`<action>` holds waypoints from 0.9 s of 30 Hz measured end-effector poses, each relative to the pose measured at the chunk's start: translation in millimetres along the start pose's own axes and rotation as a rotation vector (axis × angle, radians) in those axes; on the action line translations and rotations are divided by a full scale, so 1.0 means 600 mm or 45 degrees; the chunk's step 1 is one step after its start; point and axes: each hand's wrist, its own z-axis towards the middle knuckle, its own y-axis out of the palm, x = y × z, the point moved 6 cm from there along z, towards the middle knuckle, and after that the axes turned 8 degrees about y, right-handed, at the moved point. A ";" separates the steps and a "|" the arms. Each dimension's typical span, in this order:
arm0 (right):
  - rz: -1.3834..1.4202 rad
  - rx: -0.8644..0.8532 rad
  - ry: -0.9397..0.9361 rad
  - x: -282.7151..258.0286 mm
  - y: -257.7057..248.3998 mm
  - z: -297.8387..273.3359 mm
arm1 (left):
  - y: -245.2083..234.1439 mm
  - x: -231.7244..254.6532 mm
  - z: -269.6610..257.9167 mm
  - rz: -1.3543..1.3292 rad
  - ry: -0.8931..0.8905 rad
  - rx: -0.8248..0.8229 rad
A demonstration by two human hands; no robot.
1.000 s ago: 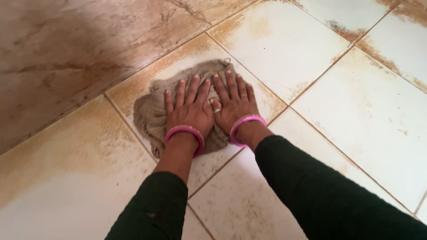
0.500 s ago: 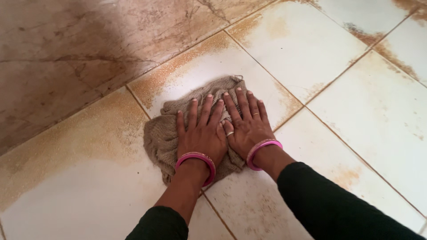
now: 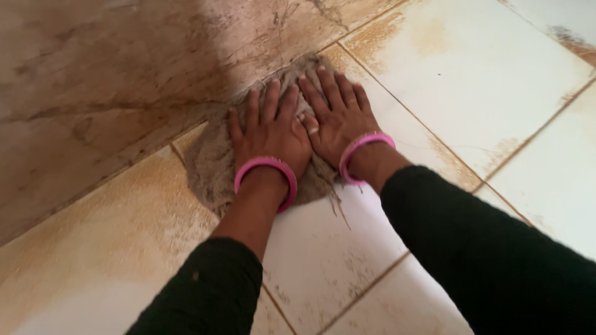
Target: The person scrubs dirty floor tiles with a cloth and rinses the cloth in a basin of soapy water.
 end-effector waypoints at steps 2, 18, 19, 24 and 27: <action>0.003 -0.043 0.015 0.002 0.002 0.027 | 0.004 -0.009 0.020 -0.002 -0.030 -0.009; -0.065 -0.088 0.099 -0.033 -0.015 -0.117 | -0.011 0.022 -0.106 0.003 -0.028 -0.094; -0.060 -0.110 0.105 -0.037 -0.016 -0.131 | -0.013 0.024 -0.124 0.004 -0.020 -0.080; -0.069 -0.145 0.088 -0.061 -0.027 -0.194 | -0.020 0.028 -0.193 0.011 -0.027 -0.044; -0.096 -0.202 0.047 -0.078 -0.025 -0.225 | -0.027 0.030 -0.238 -0.011 0.015 0.009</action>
